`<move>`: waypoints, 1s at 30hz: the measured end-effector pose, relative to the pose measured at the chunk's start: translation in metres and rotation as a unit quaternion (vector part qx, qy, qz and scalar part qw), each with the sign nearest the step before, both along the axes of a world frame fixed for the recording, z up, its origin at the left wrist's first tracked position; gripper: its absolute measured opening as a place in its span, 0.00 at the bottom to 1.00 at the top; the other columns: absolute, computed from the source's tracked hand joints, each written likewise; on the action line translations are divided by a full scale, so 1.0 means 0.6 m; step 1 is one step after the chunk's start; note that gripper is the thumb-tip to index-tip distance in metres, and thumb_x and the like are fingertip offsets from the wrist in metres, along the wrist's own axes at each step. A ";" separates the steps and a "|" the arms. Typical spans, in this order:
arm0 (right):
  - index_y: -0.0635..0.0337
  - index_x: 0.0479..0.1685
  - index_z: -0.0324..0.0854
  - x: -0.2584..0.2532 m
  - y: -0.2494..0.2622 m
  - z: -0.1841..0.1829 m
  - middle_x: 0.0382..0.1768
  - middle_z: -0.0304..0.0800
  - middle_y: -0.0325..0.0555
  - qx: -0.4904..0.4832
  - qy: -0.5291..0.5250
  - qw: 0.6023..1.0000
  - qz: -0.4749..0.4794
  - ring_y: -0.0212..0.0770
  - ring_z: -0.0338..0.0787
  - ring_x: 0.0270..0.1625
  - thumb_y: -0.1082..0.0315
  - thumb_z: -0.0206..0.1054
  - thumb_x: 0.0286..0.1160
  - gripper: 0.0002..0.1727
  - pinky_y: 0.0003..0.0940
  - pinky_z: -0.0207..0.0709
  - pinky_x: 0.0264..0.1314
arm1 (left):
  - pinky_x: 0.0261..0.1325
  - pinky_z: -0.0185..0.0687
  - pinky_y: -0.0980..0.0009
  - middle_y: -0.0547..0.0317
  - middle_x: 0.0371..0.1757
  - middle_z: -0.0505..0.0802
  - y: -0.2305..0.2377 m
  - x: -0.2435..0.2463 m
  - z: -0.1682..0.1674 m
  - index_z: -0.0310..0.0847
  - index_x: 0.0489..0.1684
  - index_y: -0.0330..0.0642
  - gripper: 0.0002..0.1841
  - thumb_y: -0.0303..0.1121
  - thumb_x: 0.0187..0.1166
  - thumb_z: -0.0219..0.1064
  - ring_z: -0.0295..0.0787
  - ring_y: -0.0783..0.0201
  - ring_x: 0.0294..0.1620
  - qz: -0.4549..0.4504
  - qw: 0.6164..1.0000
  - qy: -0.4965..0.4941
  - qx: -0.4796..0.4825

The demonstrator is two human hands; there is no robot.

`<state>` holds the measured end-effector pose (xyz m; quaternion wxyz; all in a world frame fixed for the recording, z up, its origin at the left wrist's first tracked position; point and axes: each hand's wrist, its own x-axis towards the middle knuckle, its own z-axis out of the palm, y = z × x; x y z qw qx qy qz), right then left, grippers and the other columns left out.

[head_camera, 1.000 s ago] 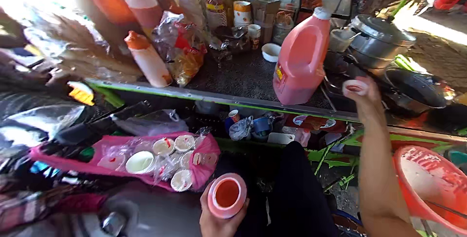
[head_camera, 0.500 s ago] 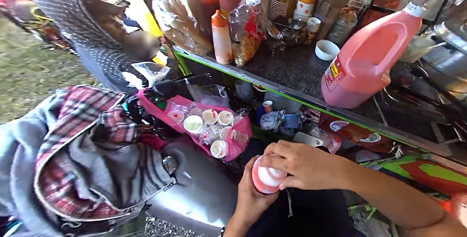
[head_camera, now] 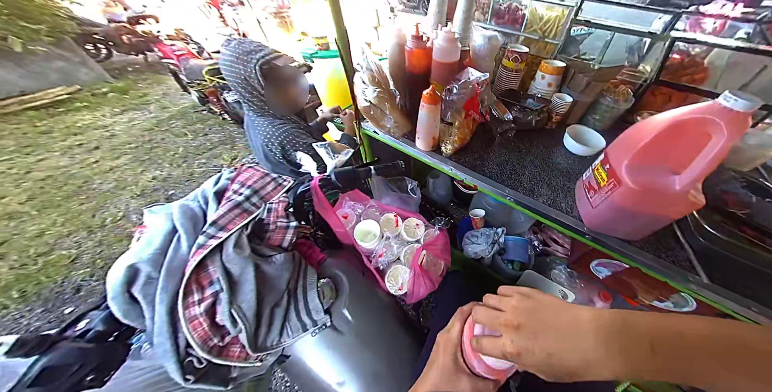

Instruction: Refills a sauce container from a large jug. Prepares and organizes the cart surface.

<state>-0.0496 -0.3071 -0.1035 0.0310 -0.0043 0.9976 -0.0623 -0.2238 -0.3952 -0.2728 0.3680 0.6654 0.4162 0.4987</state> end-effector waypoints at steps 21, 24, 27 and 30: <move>0.72 0.55 0.82 0.000 0.012 0.005 0.45 0.89 0.65 -0.065 -0.115 0.979 -0.158 0.65 0.90 0.46 0.30 0.65 0.71 0.44 0.59 0.79 0.41 | 0.76 0.80 0.63 0.39 0.68 0.88 0.024 -0.004 0.004 0.67 0.76 0.23 0.54 0.41 0.44 0.91 0.86 0.61 0.69 -0.071 0.997 -0.009 -0.020; 0.47 0.85 0.71 0.007 0.019 0.025 0.72 0.78 0.63 -0.112 -0.144 0.980 -0.081 0.68 0.81 0.66 0.63 0.81 0.65 0.41 0.60 0.77 0.57 | 0.77 0.79 0.65 0.40 0.69 0.87 0.024 -0.008 0.000 0.69 0.76 0.23 0.55 0.38 0.41 0.93 0.85 0.62 0.71 -0.068 0.997 -0.010 -0.021; 0.67 0.65 0.80 0.005 0.014 0.026 0.47 0.88 0.66 -0.055 -0.148 0.979 -0.133 0.67 0.90 0.50 0.51 0.70 0.79 0.27 0.59 0.80 0.47 | 0.78 0.78 0.66 0.42 0.70 0.87 0.026 -0.012 0.007 0.64 0.79 0.24 0.57 0.37 0.42 0.92 0.85 0.64 0.71 -0.074 0.996 -0.014 -0.037; 0.75 0.41 0.81 0.001 0.017 0.033 0.35 0.88 0.66 -0.026 -0.174 0.966 -0.188 0.66 0.91 0.41 0.30 0.53 0.79 0.45 0.58 0.77 0.37 | 0.79 0.78 0.66 0.42 0.70 0.87 0.028 -0.012 0.008 0.64 0.79 0.24 0.56 0.36 0.43 0.92 0.85 0.64 0.72 -0.082 0.996 -0.020 -0.036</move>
